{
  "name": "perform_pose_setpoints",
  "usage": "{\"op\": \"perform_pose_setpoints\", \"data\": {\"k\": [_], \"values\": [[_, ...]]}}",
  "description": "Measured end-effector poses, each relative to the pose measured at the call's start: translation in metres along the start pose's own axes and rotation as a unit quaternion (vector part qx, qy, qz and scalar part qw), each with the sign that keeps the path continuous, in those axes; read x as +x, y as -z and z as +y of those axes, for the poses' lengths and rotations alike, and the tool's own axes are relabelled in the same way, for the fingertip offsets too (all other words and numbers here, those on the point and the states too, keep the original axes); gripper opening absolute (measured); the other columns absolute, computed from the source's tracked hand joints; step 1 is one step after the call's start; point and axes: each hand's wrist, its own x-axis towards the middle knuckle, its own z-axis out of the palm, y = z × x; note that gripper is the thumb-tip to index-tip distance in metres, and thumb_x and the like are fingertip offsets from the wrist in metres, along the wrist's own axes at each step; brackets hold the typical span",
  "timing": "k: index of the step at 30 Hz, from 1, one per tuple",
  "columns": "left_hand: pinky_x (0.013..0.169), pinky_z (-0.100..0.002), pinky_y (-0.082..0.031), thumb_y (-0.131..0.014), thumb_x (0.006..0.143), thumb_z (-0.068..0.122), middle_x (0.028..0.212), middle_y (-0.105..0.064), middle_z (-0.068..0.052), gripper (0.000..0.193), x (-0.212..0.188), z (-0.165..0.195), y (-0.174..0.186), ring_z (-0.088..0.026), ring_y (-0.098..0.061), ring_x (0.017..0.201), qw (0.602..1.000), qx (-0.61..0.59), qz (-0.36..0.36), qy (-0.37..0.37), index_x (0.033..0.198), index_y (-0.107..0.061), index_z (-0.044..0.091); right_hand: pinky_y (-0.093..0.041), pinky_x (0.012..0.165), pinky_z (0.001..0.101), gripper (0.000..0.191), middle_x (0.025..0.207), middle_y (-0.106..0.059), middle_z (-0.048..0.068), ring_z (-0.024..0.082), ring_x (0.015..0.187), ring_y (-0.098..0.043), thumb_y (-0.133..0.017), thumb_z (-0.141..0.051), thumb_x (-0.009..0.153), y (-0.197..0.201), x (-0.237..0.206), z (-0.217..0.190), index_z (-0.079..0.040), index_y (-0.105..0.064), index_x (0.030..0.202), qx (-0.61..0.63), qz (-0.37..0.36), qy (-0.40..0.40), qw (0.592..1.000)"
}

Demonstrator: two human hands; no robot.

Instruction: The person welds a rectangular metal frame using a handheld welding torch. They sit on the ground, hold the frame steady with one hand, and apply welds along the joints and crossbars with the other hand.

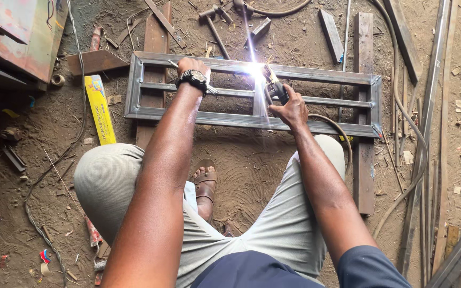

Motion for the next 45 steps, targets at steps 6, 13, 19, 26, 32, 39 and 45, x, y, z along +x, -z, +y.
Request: {"op": "perform_pose_setpoints", "data": {"k": [6, 13, 19, 26, 32, 39, 45], "values": [[0.064, -0.033, -0.053, -0.065, 0.098, 0.032, 0.094, -0.075, -0.001, 0.022, 0.0, 0.0, 0.004, -0.014, -0.07, 0.087, 1.0, 0.018, 0.01, -0.012, 0.111, -0.075, 0.016, -0.057, 0.084, 0.0484, 0.096, 0.119, -0.062, 0.012, 0.028, 0.108, -0.063, -0.086, -0.041, 0.064, 0.002, 0.0, -0.007, -0.023, -0.049, 0.151, 0.008, -0.02, -0.033, 0.999], [0.071, -0.036, -0.053, -0.056, 0.103, 0.033, 0.101, -0.075, 0.0, 0.026, 0.002, -0.004, 0.003, -0.016, -0.07, 0.094, 0.998, -0.033, 0.047, -0.007, 0.111, -0.075, 0.018, -0.059, 0.084, 0.0483, 0.096, 0.117, -0.065, 0.011, 0.027, 0.107, -0.065, -0.087, -0.039, 0.062, 0.003, 0.001, -0.006, -0.024, -0.051, 0.15, 0.023, -0.014, -0.022, 0.999], [0.069, -0.034, -0.053, -0.055, 0.103, 0.036, 0.093, -0.074, -0.002, 0.028, 0.001, 0.001, 0.003, -0.015, -0.069, 0.085, 1.0, -0.005, 0.021, -0.004, 0.107, -0.075, 0.017, -0.058, 0.083, 0.05, 0.098, 0.119, -0.064, 0.012, 0.028, 0.107, -0.065, -0.092, -0.046, 0.062, -0.001, 0.002, -0.003, -0.024, -0.051, 0.149, 0.015, 0.001, -0.006, 1.0], [0.061, -0.032, -0.052, -0.057, 0.103, 0.039, 0.087, -0.074, 0.0, 0.032, -0.004, 0.0, 0.008, -0.012, -0.068, 0.078, 1.0, 0.0, -0.004, 0.001, 0.105, -0.077, 0.014, -0.059, 0.082, 0.0494, 0.099, 0.118, -0.064, 0.012, 0.028, 0.107, -0.065, -0.09, -0.046, 0.063, 0.005, 0.0, -0.006, -0.024, -0.05, 0.15, 0.006, -0.013, -0.02, 1.0], [0.064, -0.032, -0.054, -0.06, 0.101, 0.038, 0.093, -0.076, -0.001, 0.029, -0.005, -0.008, 0.008, -0.013, -0.07, 0.085, 1.0, 0.013, -0.007, -0.001, 0.111, -0.076, 0.016, -0.059, 0.082, 0.0492, 0.098, 0.117, -0.064, 0.012, 0.027, 0.107, -0.065, -0.09, -0.046, 0.063, 0.0, 0.0, -0.015, -0.023, -0.05, 0.15, 0.013, -0.007, -0.018, 1.0], [0.072, -0.037, -0.054, -0.056, 0.104, 0.031, 0.105, -0.077, -0.002, 0.026, -0.004, -0.009, 0.0, -0.017, -0.072, 0.097, 1.0, -0.017, 0.024, -0.007, 0.114, -0.076, 0.018, -0.057, 0.087, 0.0507, 0.097, 0.119, -0.064, 0.012, 0.029, 0.109, -0.065, -0.09, -0.045, 0.061, -0.001, -0.005, -0.017, -0.024, -0.052, 0.148, 0.003, -0.008, -0.023, 1.0], [0.074, -0.041, -0.055, -0.052, 0.104, 0.026, 0.114, -0.075, 0.0, 0.026, -0.004, -0.014, -0.004, -0.019, -0.071, 0.105, 0.997, -0.039, 0.065, -0.014, 0.116, -0.075, 0.021, -0.057, 0.089, 0.0508, 0.098, 0.12, -0.065, 0.012, 0.03, 0.11, -0.065, -0.092, -0.045, 0.06, -0.002, -0.006, -0.02, -0.023, -0.051, 0.147, -0.004, -0.003, -0.019, 1.0]]}}
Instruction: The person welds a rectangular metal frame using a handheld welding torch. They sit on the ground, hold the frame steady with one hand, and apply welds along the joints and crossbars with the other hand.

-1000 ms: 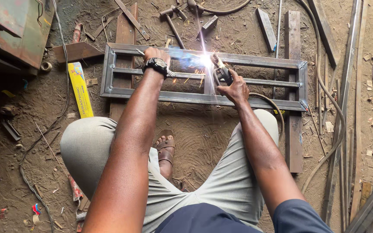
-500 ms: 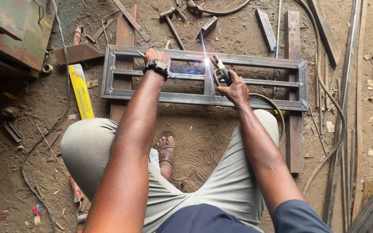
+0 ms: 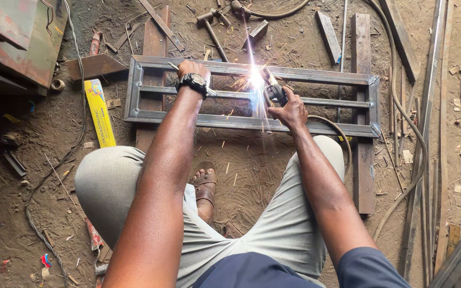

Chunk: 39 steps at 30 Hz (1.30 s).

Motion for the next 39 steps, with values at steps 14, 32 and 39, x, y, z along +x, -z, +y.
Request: {"op": "perform_pose_setpoints", "data": {"k": [14, 32, 39], "values": [[0.072, -0.038, -0.056, -0.052, 0.107, 0.028, 0.108, -0.077, 0.0, 0.027, -0.007, -0.005, 0.001, -0.017, -0.073, 0.098, 0.999, 0.012, -0.03, 0.011, 0.116, -0.075, 0.017, -0.058, 0.084, 0.0495, 0.096, 0.119, -0.064, 0.013, 0.029, 0.108, -0.065, -0.091, -0.045, 0.064, -0.005, -0.001, -0.005, -0.023, -0.05, 0.149, 0.007, -0.012, -0.002, 1.0], [0.075, -0.041, -0.056, -0.054, 0.103, 0.027, 0.117, -0.074, 0.0, 0.026, -0.005, -0.002, 0.003, -0.02, -0.07, 0.108, 1.0, 0.014, -0.011, 0.002, 0.118, -0.074, 0.02, -0.058, 0.086, 0.051, 0.098, 0.121, -0.063, 0.014, 0.03, 0.109, -0.065, -0.09, -0.046, 0.065, 0.002, -0.003, -0.005, -0.024, -0.048, 0.15, -0.008, -0.016, -0.012, 1.0], [0.074, -0.037, -0.055, -0.054, 0.105, 0.03, 0.112, -0.076, -0.001, 0.026, -0.007, 0.002, 0.007, -0.018, -0.071, 0.104, 0.999, 0.015, -0.029, 0.01, 0.117, -0.075, 0.019, -0.059, 0.082, 0.0496, 0.098, 0.118, -0.063, 0.013, 0.028, 0.107, -0.064, -0.09, -0.046, 0.067, 0.008, -0.005, -0.005, -0.025, -0.047, 0.152, -0.008, -0.02, -0.015, 1.0]]}}
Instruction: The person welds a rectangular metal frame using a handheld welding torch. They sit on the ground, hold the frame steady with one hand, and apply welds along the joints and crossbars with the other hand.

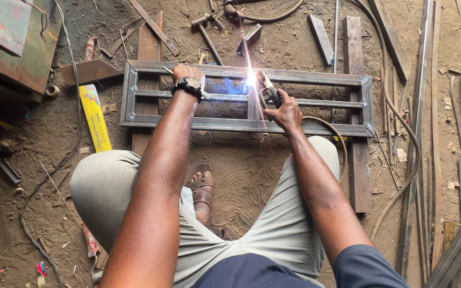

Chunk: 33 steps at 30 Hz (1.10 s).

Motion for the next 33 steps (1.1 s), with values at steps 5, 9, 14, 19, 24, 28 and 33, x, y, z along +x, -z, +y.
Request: {"op": "perform_pose_setpoints", "data": {"k": [5, 9, 14, 19, 24, 28, 33], "values": [[0.073, -0.034, -0.057, -0.055, 0.105, 0.034, 0.107, -0.08, -0.001, 0.03, -0.0008, 0.0009, -0.0018, -0.015, -0.075, 0.098, 0.999, 0.021, -0.041, -0.004, 0.117, -0.077, 0.017, -0.059, 0.082, 0.0492, 0.1, 0.118, -0.062, 0.013, 0.028, 0.107, -0.064, -0.091, -0.049, 0.065, 0.0005, -0.0034, -0.0014, -0.025, -0.046, 0.151, 0.004, -0.001, -0.008, 1.0], [0.073, -0.037, -0.057, -0.055, 0.105, 0.03, 0.112, -0.077, -0.001, 0.026, 0.002, -0.0004, -0.002, -0.018, -0.072, 0.102, 1.0, 0.002, -0.022, -0.007, 0.117, -0.075, 0.018, -0.058, 0.085, 0.0511, 0.099, 0.121, -0.063, 0.013, 0.028, 0.109, -0.064, -0.09, -0.05, 0.065, 0.001, -0.0017, -0.0029, -0.026, -0.047, 0.151, -0.001, 0.009, -0.003, 1.0], [0.075, -0.038, -0.057, -0.055, 0.105, 0.03, 0.113, -0.076, -0.001, 0.026, 0.004, -0.0002, -0.0021, -0.018, -0.071, 0.103, 1.0, -0.009, -0.011, -0.001, 0.117, -0.075, 0.019, -0.058, 0.087, 0.0511, 0.099, 0.121, -0.063, 0.013, 0.029, 0.11, -0.063, -0.09, -0.051, 0.065, 0.002, -0.0006, -0.0019, -0.025, -0.047, 0.15, -0.005, 0.002, -0.004, 1.0], [0.075, -0.037, -0.058, -0.055, 0.105, 0.029, 0.113, -0.076, -0.001, 0.026, 0.0045, 0.0, -0.0027, -0.018, -0.072, 0.103, 1.0, -0.008, -0.025, 0.001, 0.118, -0.075, 0.018, -0.058, 0.087, 0.0507, 0.099, 0.121, -0.063, 0.013, 0.029, 0.11, -0.064, -0.088, -0.049, 0.066, 0.0002, 0.0003, -0.0007, -0.026, -0.047, 0.152, -0.008, -0.002, -0.011, 1.0], [0.071, -0.035, -0.056, -0.056, 0.104, 0.033, 0.104, -0.076, -0.002, 0.027, 0.0018, 0.0011, -0.0054, -0.016, -0.071, 0.095, 1.0, 0.011, -0.028, 0.001, 0.114, -0.075, 0.017, -0.057, 0.087, 0.0528, 0.099, 0.122, -0.061, 0.014, 0.03, 0.112, -0.063, -0.089, -0.051, 0.066, -0.0027, -0.0005, 0.0017, -0.026, -0.046, 0.151, -0.005, -0.007, -0.018, 1.0], [0.068, -0.032, -0.053, -0.059, 0.101, 0.036, 0.095, -0.075, -0.003, 0.028, -0.0007, 0.0004, -0.0061, -0.013, -0.068, 0.085, 0.998, 0.039, -0.05, -0.001, 0.111, -0.075, 0.014, -0.057, 0.087, 0.0531, 0.098, 0.122, -0.062, 0.014, 0.03, 0.111, -0.063, -0.089, -0.047, 0.066, -0.0039, -0.0005, 0.0024, -0.025, -0.046, 0.151, -0.003, -0.004, -0.008, 1.0], [0.07, -0.031, -0.053, -0.058, 0.102, 0.035, 0.095, -0.075, -0.003, 0.029, 0.0021, -0.0015, -0.0043, -0.013, -0.068, 0.086, 0.998, 0.047, -0.049, -0.007, 0.11, -0.075, 0.013, -0.058, 0.086, 0.052, 0.095, 0.121, -0.062, 0.014, 0.03, 0.11, -0.064, -0.085, -0.043, 0.068, -0.0017, 0.0029, -0.001, -0.024, -0.046, 0.152, 0.005, -0.011, -0.015, 1.0]]}}
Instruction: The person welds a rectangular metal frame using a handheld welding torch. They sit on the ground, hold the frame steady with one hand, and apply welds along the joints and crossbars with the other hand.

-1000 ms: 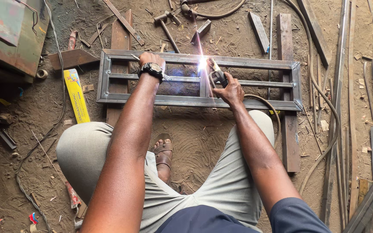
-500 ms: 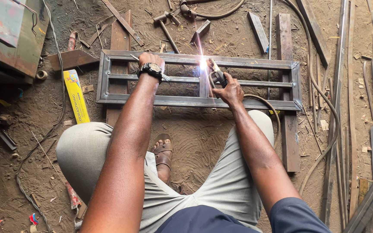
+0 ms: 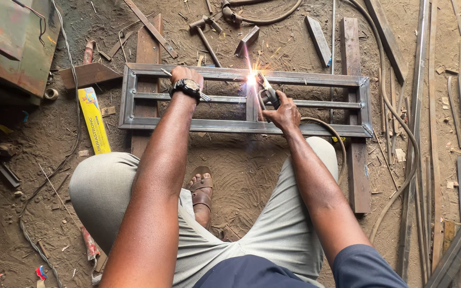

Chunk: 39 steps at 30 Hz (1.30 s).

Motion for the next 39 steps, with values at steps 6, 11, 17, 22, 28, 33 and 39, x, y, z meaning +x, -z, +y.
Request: {"op": "perform_pose_setpoints", "data": {"k": [6, 11, 17, 22, 28, 33, 39], "values": [[0.069, -0.033, -0.053, -0.06, 0.101, 0.035, 0.095, -0.074, -0.003, 0.026, 0.009, 0.002, 0.004, -0.015, -0.067, 0.086, 1.0, -0.001, 0.016, 0.002, 0.11, -0.074, 0.015, -0.057, 0.087, 0.0523, 0.095, 0.121, -0.062, 0.014, 0.031, 0.11, -0.063, -0.084, -0.04, 0.066, 0.005, 0.008, 0.002, -0.023, -0.046, 0.151, -0.002, 0.004, -0.003, 1.0], [0.066, -0.031, -0.053, -0.059, 0.101, 0.038, 0.091, -0.074, -0.002, 0.03, 0.012, 0.0, 0.005, -0.012, -0.067, 0.082, 1.0, -0.01, -0.001, 0.007, 0.109, -0.076, 0.014, -0.057, 0.087, 0.0516, 0.096, 0.122, -0.062, 0.014, 0.03, 0.111, -0.063, -0.085, -0.042, 0.066, 0.002, 0.011, 0.003, -0.023, -0.046, 0.152, 0.002, 0.008, -0.001, 1.0], [0.073, -0.037, -0.056, -0.053, 0.106, 0.03, 0.108, -0.075, -0.002, 0.027, 0.016, 0.001, 0.008, -0.017, -0.071, 0.099, 0.999, -0.038, 0.027, 0.003, 0.116, -0.075, 0.017, -0.057, 0.089, 0.0516, 0.098, 0.121, -0.063, 0.013, 0.029, 0.112, -0.063, -0.088, -0.048, 0.065, 0.002, 0.014, 0.003, -0.025, -0.047, 0.151, 0.005, 0.003, -0.014, 1.0], [0.079, -0.038, -0.056, -0.052, 0.106, 0.029, 0.115, -0.075, -0.002, 0.028, 0.016, 0.003, 0.012, -0.018, -0.07, 0.107, 0.998, -0.053, 0.019, 0.007, 0.119, -0.074, 0.018, -0.056, 0.09, 0.054, 0.097, 0.123, -0.062, 0.014, 0.031, 0.112, -0.063, -0.088, -0.047, 0.065, 0.004, 0.017, 0.005, -0.024, -0.048, 0.151, 0.002, 0.008, -0.001, 1.0], [0.081, -0.038, -0.056, -0.054, 0.105, 0.031, 0.116, -0.074, -0.002, 0.027, 0.016, 0.007, 0.013, -0.017, -0.069, 0.109, 0.998, -0.057, 0.016, 0.005, 0.119, -0.074, 0.019, -0.056, 0.089, 0.0541, 0.098, 0.123, -0.063, 0.015, 0.031, 0.112, -0.064, -0.087, -0.045, 0.066, 0.008, 0.014, 0.007, -0.023, -0.047, 0.151, 0.006, 0.007, -0.005, 1.0], [0.08, -0.038, -0.056, -0.054, 0.105, 0.031, 0.114, -0.075, -0.003, 0.027, 0.017, 0.008, 0.011, -0.017, -0.07, 0.106, 0.998, -0.05, 0.025, 0.006, 0.119, -0.074, 0.018, -0.056, 0.09, 0.0543, 0.098, 0.124, -0.063, 0.015, 0.031, 0.113, -0.064, -0.089, -0.048, 0.067, 0.01, 0.011, 0.005, -0.023, -0.047, 0.151, 0.007, 0.002, -0.015, 1.0], [0.08, -0.04, -0.054, -0.053, 0.105, 0.03, 0.114, -0.074, -0.003, 0.026, 0.016, 0.011, 0.011, -0.019, -0.069, 0.106, 0.998, -0.033, 0.044, 0.008, 0.117, -0.073, 0.019, -0.056, 0.09, 0.0546, 0.099, 0.125, -0.062, 0.015, 0.031, 0.113, -0.063, -0.09, -0.05, 0.065, 0.009, 0.014, 0.007, -0.024, -0.047, 0.151, 0.004, 0.008, -0.015, 1.0]]}}
